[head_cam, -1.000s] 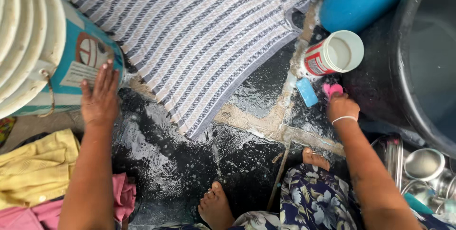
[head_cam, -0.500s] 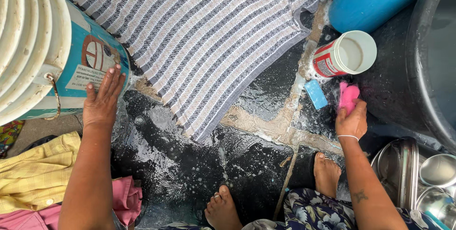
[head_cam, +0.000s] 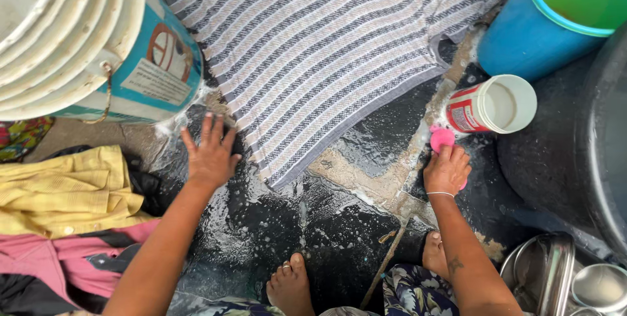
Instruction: The person washes a striped cloth by hand, scrubbing it with a brush on a wet floor and then wringing it out.
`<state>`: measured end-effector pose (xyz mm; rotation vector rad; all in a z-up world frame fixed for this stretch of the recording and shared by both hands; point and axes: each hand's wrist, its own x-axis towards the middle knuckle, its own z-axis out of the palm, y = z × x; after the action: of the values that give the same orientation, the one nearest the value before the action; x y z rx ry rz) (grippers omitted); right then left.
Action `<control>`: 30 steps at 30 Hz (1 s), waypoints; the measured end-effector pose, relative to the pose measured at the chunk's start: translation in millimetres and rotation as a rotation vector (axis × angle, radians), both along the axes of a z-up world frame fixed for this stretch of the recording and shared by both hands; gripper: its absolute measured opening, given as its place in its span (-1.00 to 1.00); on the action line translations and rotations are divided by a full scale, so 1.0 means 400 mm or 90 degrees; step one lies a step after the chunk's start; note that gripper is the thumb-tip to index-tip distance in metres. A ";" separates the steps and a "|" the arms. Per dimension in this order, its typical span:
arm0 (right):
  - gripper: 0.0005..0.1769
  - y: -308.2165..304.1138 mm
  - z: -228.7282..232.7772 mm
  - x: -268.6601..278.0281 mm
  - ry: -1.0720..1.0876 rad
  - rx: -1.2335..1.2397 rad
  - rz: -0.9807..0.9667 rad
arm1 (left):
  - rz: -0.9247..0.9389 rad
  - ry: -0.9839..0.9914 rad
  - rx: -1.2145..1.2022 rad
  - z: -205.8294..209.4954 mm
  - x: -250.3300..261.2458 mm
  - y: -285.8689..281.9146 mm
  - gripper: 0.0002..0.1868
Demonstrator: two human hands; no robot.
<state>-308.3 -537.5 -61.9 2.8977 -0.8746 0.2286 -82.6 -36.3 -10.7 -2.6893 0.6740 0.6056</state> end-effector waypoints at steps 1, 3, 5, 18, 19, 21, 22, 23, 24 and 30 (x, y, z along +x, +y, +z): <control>-0.68 -0.004 -0.004 0.004 -0.005 -0.002 0.004 | -0.003 -0.008 -0.045 -0.012 -0.020 -0.014 -0.17; -0.72 0.002 -0.009 0.010 -0.015 -0.002 0.011 | 0.000 0.018 -0.129 -0.024 -0.050 -0.030 -0.11; -0.74 0.000 -0.001 0.013 -0.014 0.011 0.021 | 0.000 0.095 -0.166 -0.033 -0.062 -0.069 -0.03; -0.52 0.025 0.178 0.039 0.154 0.095 0.134 | 0.189 0.109 -0.234 -0.102 0.039 -0.058 0.08; -0.52 0.057 0.173 0.070 0.085 0.123 0.151 | 0.170 0.151 -0.203 -0.087 0.012 -0.084 0.16; -0.51 0.152 0.150 0.162 -0.002 0.194 0.166 | 0.132 0.234 -0.144 -0.057 -0.023 -0.119 0.33; -0.50 0.222 0.130 0.216 -0.019 0.237 0.165 | 0.126 0.228 -0.130 -0.045 -0.028 -0.117 0.34; -0.54 0.306 0.108 0.259 -0.018 0.294 0.165 | 0.120 0.222 -0.115 -0.037 -0.029 -0.109 0.36; -0.57 0.401 0.085 0.294 -0.019 0.351 0.163 | 0.113 0.215 -0.102 -0.033 -0.026 -0.103 0.38; -0.72 0.710 -0.010 0.337 0.012 0.291 0.595 | 0.171 0.245 -0.092 -0.037 -0.007 -0.082 0.51</control>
<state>-173.4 -253.3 -66.0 3.4828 0.5764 0.0619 -85.6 -69.0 -25.7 -2.8474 0.4607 1.2089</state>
